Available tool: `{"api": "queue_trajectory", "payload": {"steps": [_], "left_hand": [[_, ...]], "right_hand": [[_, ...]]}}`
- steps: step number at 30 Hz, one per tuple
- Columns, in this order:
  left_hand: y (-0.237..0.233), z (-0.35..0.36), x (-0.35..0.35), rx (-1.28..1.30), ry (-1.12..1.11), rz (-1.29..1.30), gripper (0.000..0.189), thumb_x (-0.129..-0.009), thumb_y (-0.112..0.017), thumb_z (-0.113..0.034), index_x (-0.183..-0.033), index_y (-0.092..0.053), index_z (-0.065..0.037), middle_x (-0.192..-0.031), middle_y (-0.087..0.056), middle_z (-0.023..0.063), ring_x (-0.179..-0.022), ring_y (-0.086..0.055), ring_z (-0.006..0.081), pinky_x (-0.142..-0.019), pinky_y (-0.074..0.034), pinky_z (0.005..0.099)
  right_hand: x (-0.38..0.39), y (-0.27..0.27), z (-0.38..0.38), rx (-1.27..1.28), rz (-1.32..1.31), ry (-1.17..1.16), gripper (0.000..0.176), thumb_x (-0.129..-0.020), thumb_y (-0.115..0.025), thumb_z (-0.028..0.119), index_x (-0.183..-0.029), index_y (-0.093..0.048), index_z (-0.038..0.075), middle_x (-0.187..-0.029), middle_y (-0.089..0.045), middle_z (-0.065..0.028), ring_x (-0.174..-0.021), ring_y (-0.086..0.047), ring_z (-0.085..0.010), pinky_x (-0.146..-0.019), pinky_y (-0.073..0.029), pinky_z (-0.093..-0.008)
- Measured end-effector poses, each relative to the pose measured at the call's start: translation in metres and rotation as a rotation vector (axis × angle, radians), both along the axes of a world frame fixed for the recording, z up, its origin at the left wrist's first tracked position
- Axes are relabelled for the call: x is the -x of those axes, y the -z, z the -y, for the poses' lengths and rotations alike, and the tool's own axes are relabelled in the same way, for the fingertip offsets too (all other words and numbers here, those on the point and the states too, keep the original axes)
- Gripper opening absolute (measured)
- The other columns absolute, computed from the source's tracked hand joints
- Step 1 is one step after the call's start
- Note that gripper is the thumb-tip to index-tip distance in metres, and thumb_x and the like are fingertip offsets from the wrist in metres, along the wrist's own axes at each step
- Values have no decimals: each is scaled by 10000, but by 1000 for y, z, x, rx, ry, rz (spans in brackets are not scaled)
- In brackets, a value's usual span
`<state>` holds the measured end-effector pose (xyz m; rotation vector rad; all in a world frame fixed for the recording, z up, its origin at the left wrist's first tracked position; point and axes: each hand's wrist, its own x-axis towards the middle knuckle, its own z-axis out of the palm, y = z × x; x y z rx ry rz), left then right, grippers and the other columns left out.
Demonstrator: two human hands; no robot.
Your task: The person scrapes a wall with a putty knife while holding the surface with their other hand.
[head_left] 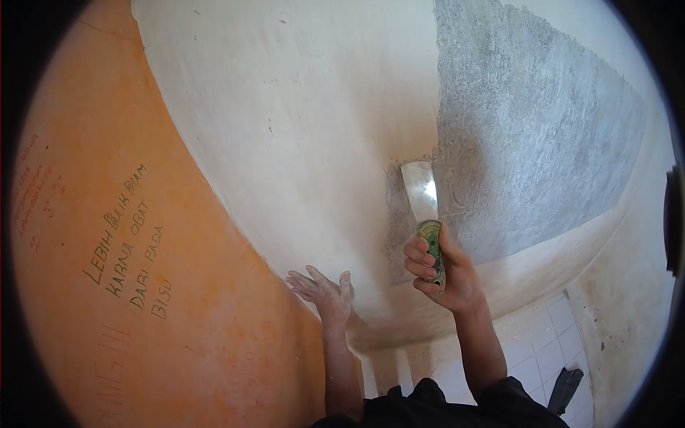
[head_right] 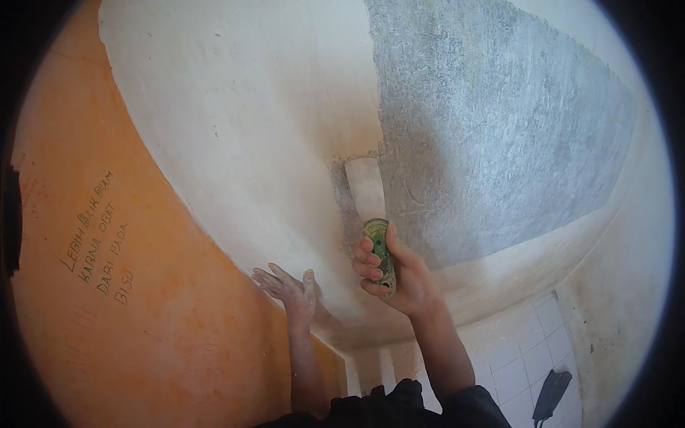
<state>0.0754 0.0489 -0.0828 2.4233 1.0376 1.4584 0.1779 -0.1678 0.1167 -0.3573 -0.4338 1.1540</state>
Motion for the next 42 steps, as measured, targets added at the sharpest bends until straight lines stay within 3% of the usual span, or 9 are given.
{"api": "queue_trajectory", "payload": {"steps": [5, 7, 13, 23, 28, 31, 42], "left_hand": [[3, 0, -1, -8, -13, 0, 1026, -903, -550, -561, -1518, 131, -101, -1492, 209, 370, -1379, 172, 569, -1044, 45, 728], [2, 0, -1, 1, -10, 0, 1026, -903, -552, -558, -1518, 133, -102, -1492, 211, 369, -1378, 176, 568, -1044, 48, 727], [1, 4, -1, 29, 0, -4, 1031, -902, -560, -549, -1517, 137, -105, -1489, 220, 367, -1374, 190, 565, -1047, 47, 724], [1, 1, 0, -9, -16, -6, 1000, -918, -519, -567, -1519, 132, -105, -1500, 208, 355, -1382, 167, 561, -1054, 40, 716], [0, 4, 1, 6, -26, -16, 1002, -916, -524, -567, -1520, 129, -107, -1501, 204, 355, -1384, 163, 560, -1051, 33, 721], [2, -1, 3, -1, -21, -16, 1002, -915, -527, -565, -1520, 126, -106, -1500, 208, 355, -1382, 166, 562, -1052, 30, 720], [-3, 2, 2, 20, -14, -21, 995, -919, -529, -550, -1519, 122, -95, -1503, 209, 350, -1380, 167, 564, -1059, 20, 716]], "right_hand": [[-12, 17, 2, -129, -24, -155, 466, -1021, -314, 519, -934, -457, 84, -661, -361, 40, -416, -248, -52, -348, -215, -168], [-5, 8, 7, 51, 86, -4, 464, -1014, -321, 536, -905, -459, 106, -615, -329, 57, -386, -217, -38, -325, -174, -171], [15, -16, 9, 172, 79, 131, 479, -998, -336, 567, -870, -465, 124, -581, -288, 73, -391, -191, -28, -330, -158, -179], [8, 0, 7, 49, 23, 108, 484, -991, -339, 581, -861, -456, 130, -572, -277, 81, -399, -190, -23, -331, -147, -182], [10, -35, -10, 69, 143, 254, 485, -991, -350, 579, -850, -470, 130, -574, -291, 81, -410, -207, -26, -346, -142, -193], [14, 6, 2, 191, 146, 320, 481, -988, -361, 581, -854, -480, 135, -577, -292, 78, -415, -209, -29, -354, -143, -197], [15, -23, 9, 201, 99, 296, 484, -981, -372, 589, -849, -474, 135, -575, -287, 79, -408, -201, -26, -347, -150, -194]]}}
